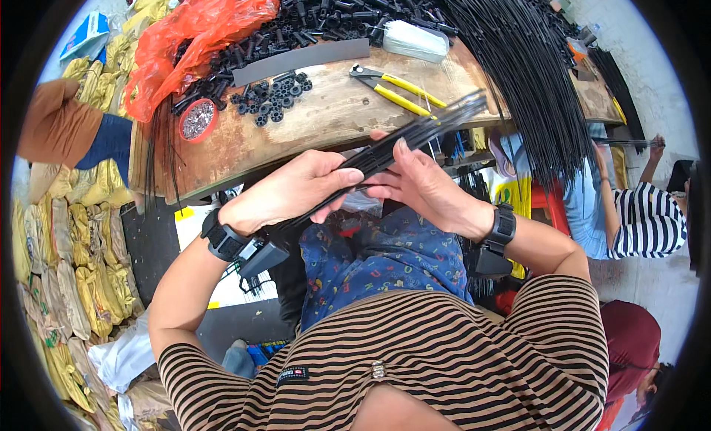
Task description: The recorder is assembling small black umbrella-related components on a long work table.
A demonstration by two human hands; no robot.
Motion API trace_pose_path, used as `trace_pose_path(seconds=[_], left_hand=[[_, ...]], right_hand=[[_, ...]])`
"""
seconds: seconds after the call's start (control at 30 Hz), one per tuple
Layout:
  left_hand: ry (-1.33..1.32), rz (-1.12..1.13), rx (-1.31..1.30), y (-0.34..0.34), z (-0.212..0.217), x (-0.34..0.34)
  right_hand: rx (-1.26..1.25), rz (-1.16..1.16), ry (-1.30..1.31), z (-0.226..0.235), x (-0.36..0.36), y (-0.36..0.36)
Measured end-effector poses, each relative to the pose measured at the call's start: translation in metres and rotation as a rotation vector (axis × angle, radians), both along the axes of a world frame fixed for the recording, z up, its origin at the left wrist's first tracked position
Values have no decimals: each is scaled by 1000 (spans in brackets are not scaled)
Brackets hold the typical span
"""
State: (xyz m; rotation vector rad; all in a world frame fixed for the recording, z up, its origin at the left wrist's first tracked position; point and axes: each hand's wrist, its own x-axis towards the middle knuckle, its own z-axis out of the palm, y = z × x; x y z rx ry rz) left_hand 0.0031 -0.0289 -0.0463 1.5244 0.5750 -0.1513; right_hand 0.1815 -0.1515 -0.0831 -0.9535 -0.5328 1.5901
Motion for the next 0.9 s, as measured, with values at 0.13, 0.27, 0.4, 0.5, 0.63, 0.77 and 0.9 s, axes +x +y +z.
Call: trace_pose_path(seconds=[0.13,0.27,0.4,0.5,0.63,0.77,0.9], left_hand=[[-3,-8,-4,-2,-2,-3],[-53,-15,-6,-2,0,-7],[-185,109,181,22,14,-30],[-224,383,201,36,29,-50],[-285,554,303,44,31,-73],[-299,573,406,62,10,-67],[-471,410,379,78,-33,-52]], right_hand=[[-54,-69,-51,4,-9,10],[-50,-195,-137,0,-15,13],[97,-289,-176,3,15,19],[173,-453,-318,21,44,17],[296,-497,-403,39,85,26],[490,-272,-646,79,118,30],[406,-145,-1103,89,114,52]])
